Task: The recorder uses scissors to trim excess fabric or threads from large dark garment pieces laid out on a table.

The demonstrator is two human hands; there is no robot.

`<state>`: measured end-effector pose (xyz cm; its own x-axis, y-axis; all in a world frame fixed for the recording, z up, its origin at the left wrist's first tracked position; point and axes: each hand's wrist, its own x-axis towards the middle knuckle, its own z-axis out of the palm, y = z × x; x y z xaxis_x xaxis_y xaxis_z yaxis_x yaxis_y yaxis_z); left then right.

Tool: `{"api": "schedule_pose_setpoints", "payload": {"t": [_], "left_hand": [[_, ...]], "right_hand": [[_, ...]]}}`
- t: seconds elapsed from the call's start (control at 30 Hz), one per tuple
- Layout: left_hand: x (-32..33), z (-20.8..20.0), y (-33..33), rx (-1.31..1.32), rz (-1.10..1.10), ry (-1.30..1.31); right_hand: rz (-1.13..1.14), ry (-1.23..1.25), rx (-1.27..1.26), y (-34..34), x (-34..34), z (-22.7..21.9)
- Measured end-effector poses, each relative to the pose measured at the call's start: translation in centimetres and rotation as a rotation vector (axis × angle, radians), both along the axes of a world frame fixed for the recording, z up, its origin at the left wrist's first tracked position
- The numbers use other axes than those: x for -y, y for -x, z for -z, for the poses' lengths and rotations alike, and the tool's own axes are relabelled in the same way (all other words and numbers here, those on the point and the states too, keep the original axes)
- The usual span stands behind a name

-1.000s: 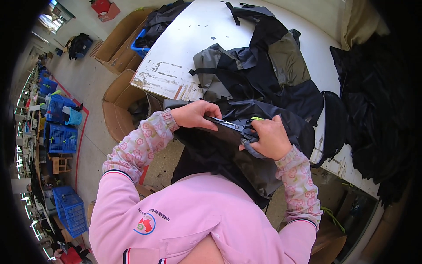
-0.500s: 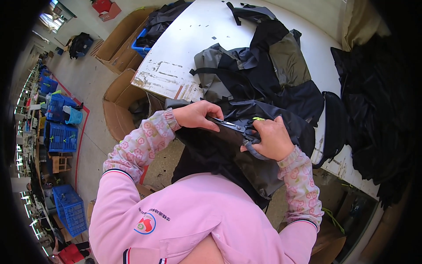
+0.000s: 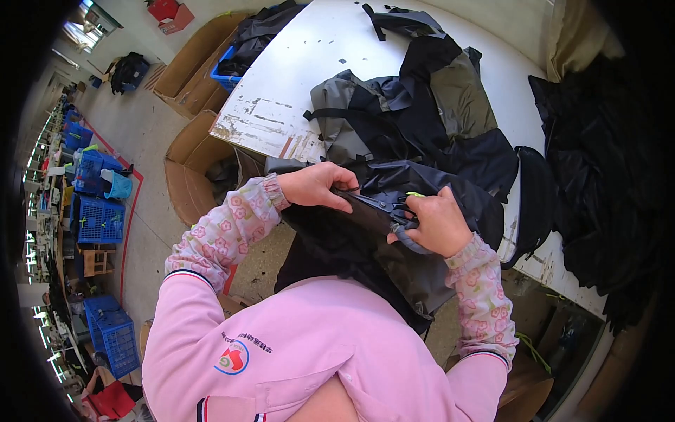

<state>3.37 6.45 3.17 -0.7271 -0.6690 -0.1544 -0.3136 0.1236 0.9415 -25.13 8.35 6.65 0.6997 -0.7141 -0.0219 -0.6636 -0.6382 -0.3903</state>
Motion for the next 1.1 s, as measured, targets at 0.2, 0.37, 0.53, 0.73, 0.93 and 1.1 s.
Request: {"api": "schedule_pose_setpoints", "payload": {"t": [0.2,0.37,0.53,0.73,0.93,1.1], "left_hand": [[-0.1,0.1,0.5,-0.002,0.014,-0.006],[-0.4,-0.2,0.8,0.020,0.011,0.070],[-0.4,-1.3,0.9,0.119,0.026,0.133],[-0.8,-1.0,0.1,0.016,-0.004,0.132],[-0.8,-1.3,-0.2,0.039,-0.001,0.048],[-0.6,-0.2,-1.6,0.151,-0.021,0.366]], "right_hand": [[-0.022,0.002,0.037,-0.4,-0.1,-0.8],[-0.034,-0.016,0.014,-0.6,-0.1,-0.9],[-0.018,-0.034,-0.008,-0.2,-0.2,-0.6],[0.014,-0.020,0.029,0.2,-0.4,-0.4],[0.064,-0.060,0.120,0.6,-0.6,1.8],[0.073,-0.161,0.209,1.3,-0.9,2.8]]}}
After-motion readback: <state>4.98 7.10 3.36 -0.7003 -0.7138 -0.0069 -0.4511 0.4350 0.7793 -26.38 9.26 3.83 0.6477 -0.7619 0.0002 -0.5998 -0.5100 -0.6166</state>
